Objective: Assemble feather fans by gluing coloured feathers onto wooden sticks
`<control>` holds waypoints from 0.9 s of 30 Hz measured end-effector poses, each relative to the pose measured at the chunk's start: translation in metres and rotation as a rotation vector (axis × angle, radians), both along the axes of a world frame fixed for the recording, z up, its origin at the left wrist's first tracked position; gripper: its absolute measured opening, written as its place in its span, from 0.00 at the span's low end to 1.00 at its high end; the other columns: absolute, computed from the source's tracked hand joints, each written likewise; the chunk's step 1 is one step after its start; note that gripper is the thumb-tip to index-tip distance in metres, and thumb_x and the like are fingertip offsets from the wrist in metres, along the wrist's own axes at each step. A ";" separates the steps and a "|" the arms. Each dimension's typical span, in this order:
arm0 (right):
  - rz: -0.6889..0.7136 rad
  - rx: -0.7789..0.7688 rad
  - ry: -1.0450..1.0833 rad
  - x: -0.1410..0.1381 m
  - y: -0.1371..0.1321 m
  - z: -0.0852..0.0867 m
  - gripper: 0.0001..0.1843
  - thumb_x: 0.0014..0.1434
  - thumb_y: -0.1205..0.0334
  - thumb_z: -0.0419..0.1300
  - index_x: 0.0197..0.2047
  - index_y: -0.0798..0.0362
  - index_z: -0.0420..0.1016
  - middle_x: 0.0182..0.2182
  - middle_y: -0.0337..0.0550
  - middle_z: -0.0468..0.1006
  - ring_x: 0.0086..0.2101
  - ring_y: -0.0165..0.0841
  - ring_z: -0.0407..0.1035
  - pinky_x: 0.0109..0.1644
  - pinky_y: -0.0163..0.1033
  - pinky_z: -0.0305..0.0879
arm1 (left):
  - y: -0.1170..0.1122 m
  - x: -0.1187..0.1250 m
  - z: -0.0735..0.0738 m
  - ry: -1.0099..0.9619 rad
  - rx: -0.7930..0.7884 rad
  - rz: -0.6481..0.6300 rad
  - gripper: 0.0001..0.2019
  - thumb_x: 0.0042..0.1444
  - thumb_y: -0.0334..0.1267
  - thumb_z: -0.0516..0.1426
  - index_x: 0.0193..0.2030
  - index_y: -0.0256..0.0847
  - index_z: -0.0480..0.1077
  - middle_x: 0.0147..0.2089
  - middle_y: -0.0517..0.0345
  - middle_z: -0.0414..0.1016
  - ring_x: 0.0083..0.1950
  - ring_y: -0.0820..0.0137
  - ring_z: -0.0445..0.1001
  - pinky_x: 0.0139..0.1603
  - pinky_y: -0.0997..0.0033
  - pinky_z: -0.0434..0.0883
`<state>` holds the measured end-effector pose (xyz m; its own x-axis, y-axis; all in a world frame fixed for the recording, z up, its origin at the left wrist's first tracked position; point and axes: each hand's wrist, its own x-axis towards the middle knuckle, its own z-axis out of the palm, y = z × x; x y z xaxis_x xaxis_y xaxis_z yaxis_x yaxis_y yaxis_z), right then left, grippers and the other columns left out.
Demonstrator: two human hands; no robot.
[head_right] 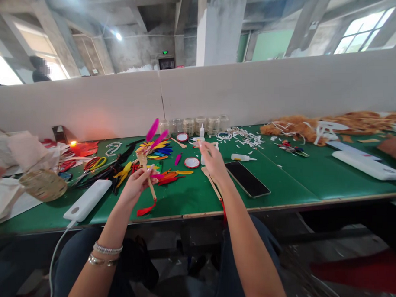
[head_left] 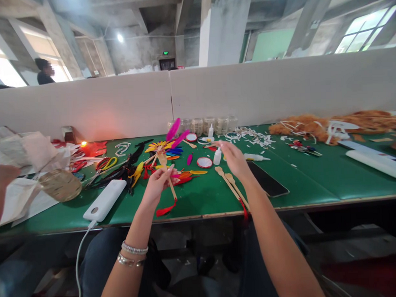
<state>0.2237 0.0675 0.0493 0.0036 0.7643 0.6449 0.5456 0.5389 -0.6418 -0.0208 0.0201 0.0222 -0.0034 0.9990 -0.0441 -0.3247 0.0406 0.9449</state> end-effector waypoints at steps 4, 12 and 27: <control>-0.030 -0.086 -0.414 -0.013 0.003 -0.017 0.14 0.58 0.55 0.51 0.38 0.52 0.74 0.38 0.47 0.77 0.40 0.39 0.70 0.44 0.44 0.65 | 0.008 -0.014 0.002 -0.161 -0.072 0.083 0.09 0.47 0.35 0.62 0.36 0.37 0.70 0.32 0.57 0.77 0.25 0.77 0.73 0.26 0.80 0.72; 0.053 -0.177 -0.707 -0.064 -0.003 -0.049 0.18 0.60 0.55 0.49 0.50 0.54 0.68 0.47 0.50 0.74 0.47 0.40 0.67 0.49 0.43 0.61 | 0.006 -0.021 0.010 -0.417 -0.091 0.077 0.03 0.51 0.31 0.58 0.30 0.34 0.67 0.20 0.65 0.65 0.16 0.82 0.63 0.16 0.84 0.65; -0.059 -0.038 -0.666 -0.105 -0.007 -0.072 0.16 0.62 0.58 0.44 0.44 0.56 0.67 0.39 0.50 0.73 0.42 0.39 0.65 0.45 0.43 0.56 | 0.005 -0.029 0.013 -0.316 0.014 0.031 0.09 0.51 0.33 0.58 0.26 0.36 0.60 0.13 0.72 0.51 0.10 0.87 0.45 0.11 0.87 0.45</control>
<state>0.1188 0.0604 -0.0227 -0.3429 0.7975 0.4965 0.8598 0.4793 -0.1760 -0.0498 0.0254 0.0348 -0.0220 0.9992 -0.0338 -0.6036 0.0137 0.7972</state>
